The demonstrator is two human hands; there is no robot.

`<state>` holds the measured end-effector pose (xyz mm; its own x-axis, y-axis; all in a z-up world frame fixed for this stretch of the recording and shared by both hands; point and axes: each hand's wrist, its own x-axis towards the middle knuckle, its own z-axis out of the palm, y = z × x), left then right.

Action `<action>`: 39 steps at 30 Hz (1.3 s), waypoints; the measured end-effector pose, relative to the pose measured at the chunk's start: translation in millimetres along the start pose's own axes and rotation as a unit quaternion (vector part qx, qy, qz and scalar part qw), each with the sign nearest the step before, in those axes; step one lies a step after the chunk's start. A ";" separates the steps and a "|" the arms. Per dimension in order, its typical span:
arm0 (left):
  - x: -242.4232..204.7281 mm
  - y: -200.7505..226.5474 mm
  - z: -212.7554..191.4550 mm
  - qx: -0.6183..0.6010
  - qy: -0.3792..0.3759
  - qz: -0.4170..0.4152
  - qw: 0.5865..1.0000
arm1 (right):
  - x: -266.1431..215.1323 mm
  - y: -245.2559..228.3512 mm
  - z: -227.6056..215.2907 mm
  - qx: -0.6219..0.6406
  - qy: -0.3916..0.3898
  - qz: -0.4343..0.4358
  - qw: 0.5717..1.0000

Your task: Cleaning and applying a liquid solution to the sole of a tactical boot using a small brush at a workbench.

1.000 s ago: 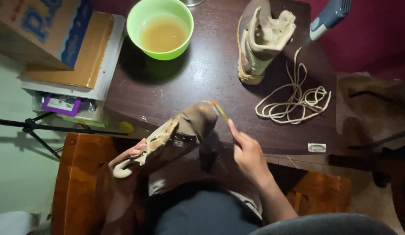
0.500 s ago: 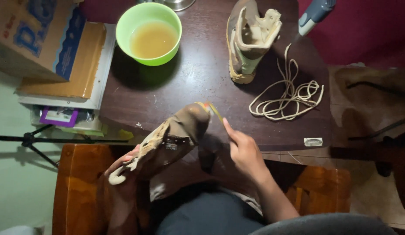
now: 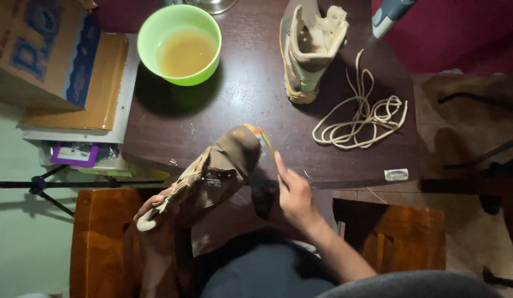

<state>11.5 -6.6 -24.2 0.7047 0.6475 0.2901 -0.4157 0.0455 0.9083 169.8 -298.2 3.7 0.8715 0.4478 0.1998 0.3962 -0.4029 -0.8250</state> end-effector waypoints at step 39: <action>-8.8 19.8 20.6 -0.272 0.246 -0.551 0.750 | 30.7 -50.4 27.4 -0.145 -0.004 -0.193 0.970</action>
<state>8.9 -27.0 -2.5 0.5507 0.1847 -0.8140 -0.0038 0.9758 0.2188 168.6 -242.2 36.9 0.6400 0.6161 0.4592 0.7586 -0.4114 -0.5053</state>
